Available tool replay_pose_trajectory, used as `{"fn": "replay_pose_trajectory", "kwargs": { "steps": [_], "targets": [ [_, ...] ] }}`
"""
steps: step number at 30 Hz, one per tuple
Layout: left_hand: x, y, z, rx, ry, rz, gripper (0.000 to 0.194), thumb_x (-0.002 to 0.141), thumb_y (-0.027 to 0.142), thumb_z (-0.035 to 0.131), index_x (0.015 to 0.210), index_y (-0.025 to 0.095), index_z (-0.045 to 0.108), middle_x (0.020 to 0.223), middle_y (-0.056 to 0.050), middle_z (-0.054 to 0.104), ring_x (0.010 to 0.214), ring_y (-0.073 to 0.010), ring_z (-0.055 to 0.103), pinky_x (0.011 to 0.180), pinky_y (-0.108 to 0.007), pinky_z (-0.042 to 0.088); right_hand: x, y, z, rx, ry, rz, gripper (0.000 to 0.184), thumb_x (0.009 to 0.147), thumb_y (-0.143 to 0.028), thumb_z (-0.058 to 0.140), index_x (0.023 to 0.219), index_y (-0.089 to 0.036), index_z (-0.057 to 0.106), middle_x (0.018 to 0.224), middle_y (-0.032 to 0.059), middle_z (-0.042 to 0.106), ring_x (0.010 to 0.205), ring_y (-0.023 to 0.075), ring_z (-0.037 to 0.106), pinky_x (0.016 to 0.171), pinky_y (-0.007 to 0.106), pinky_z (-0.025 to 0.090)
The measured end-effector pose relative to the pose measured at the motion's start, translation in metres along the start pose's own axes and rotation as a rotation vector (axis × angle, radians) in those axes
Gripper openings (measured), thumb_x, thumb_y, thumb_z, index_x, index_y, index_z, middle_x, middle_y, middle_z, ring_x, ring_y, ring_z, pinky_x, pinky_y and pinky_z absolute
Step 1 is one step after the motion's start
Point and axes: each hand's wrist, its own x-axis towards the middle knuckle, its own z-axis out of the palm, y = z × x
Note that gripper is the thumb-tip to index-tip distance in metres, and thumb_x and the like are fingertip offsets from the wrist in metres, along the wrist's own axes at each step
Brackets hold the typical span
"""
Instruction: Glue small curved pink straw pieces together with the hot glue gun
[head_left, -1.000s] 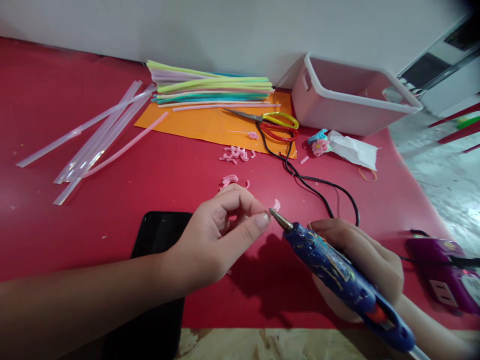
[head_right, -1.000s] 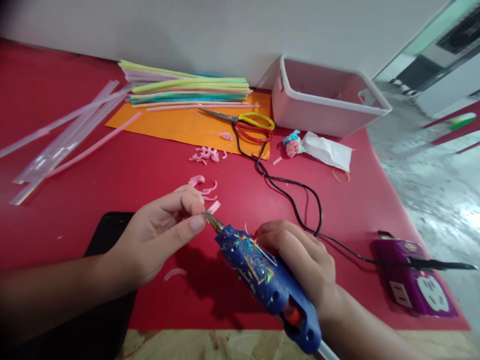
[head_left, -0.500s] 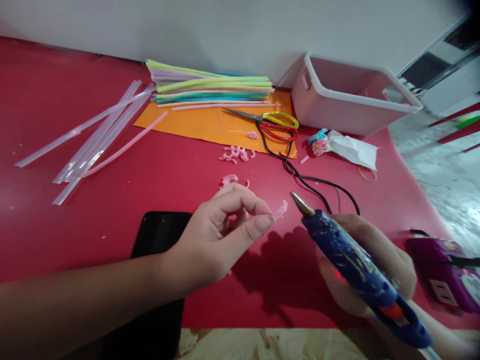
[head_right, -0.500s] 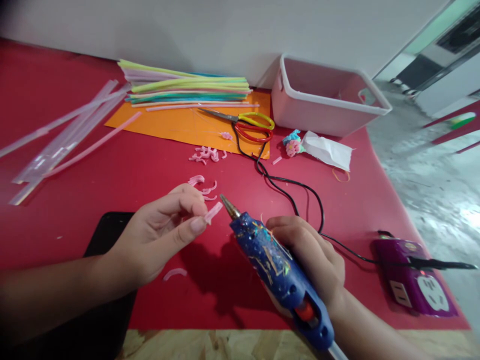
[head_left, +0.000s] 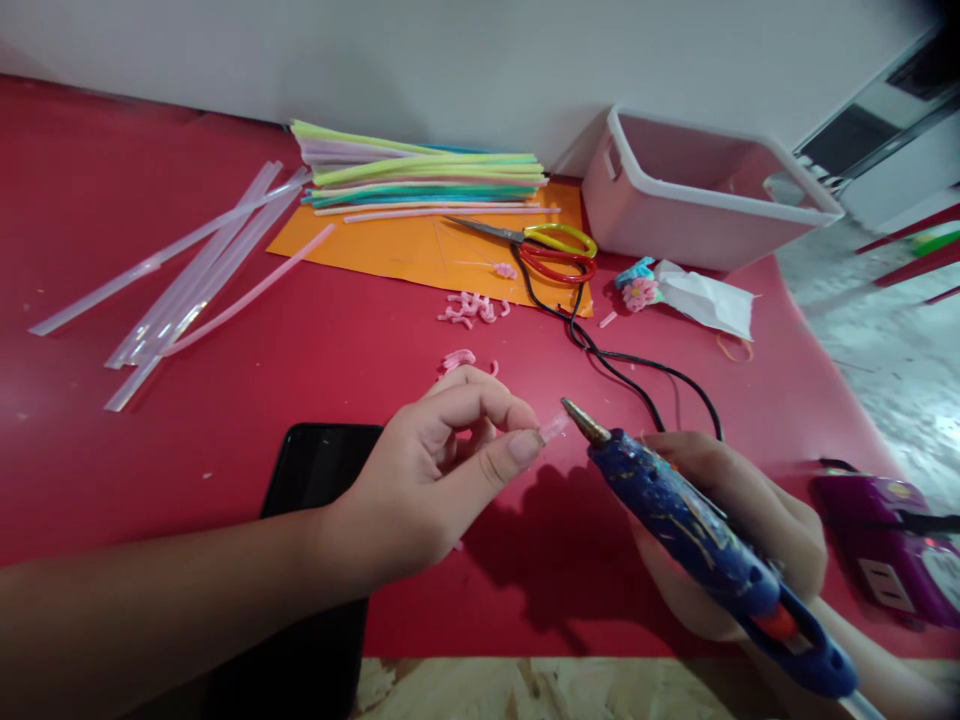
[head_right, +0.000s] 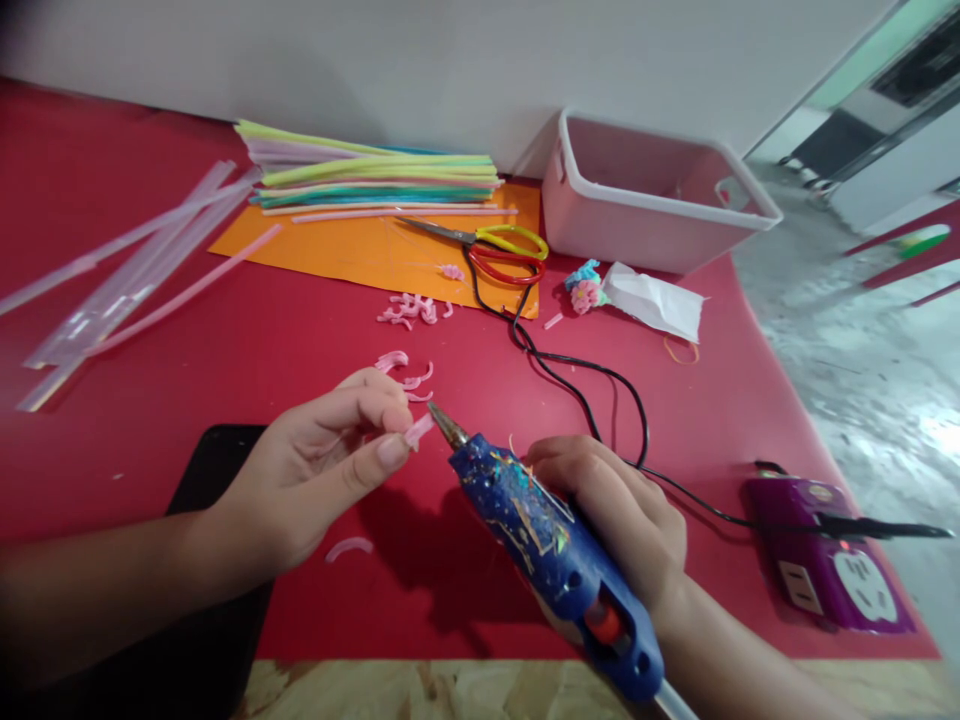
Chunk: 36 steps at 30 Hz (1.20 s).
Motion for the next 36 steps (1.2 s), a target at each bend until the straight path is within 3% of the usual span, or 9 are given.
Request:
{"fn": "replay_pose_trajectory", "kwargs": {
  "steps": [17,27,32,36],
  "targets": [
    [0.0,0.003,0.0,0.037,0.006,-0.021,0.013,0.096,0.022,0.063,0.084,0.019,0.061,0.081,0.002,0.054,0.08,-0.0141,0.051,0.102,-0.038,0.034,-0.001,0.003,0.0,-0.006,-0.027,-0.075,0.017,0.088,-0.009,0.056,0.1,-0.02,0.06,0.09,0.0054,0.068,0.078,0.0182,0.069,0.067,0.028,0.058],
    [0.001,0.003,0.0,0.095,0.022,0.025,0.012,0.095,0.021,0.062,0.083,0.02,0.061,0.079,0.0,0.057,0.078,-0.0163,0.052,0.095,-0.04,0.041,-0.001,-0.005,-0.003,0.006,-0.08,-0.036,0.021,0.084,-0.01,0.061,0.099,-0.024,0.058,0.09,0.0062,0.069,0.08,0.0234,0.071,0.065,0.033,0.058],
    [-0.001,0.0,-0.001,0.116,0.039,0.079,0.011,0.097,0.021,0.061,0.086,0.021,0.062,0.083,-0.001,0.058,0.082,-0.017,0.053,0.085,-0.036,0.042,0.003,0.008,-0.005,-0.175,-0.003,0.051,0.032,0.081,-0.016,0.064,0.11,-0.025,0.056,0.098,0.009,0.065,0.085,0.0261,0.067,0.07,0.037,0.056],
    [-0.004,-0.002,-0.001,0.148,0.015,0.118,0.012,0.099,0.022,0.06,0.088,0.022,0.063,0.081,0.0,0.053,0.077,-0.0156,0.051,0.079,-0.034,0.042,0.005,0.028,-0.001,-0.437,-0.143,0.162,0.043,0.073,-0.018,0.058,0.115,-0.022,0.055,0.11,0.0148,0.063,0.095,0.0352,0.064,0.075,0.05,0.052]
  ]
}}
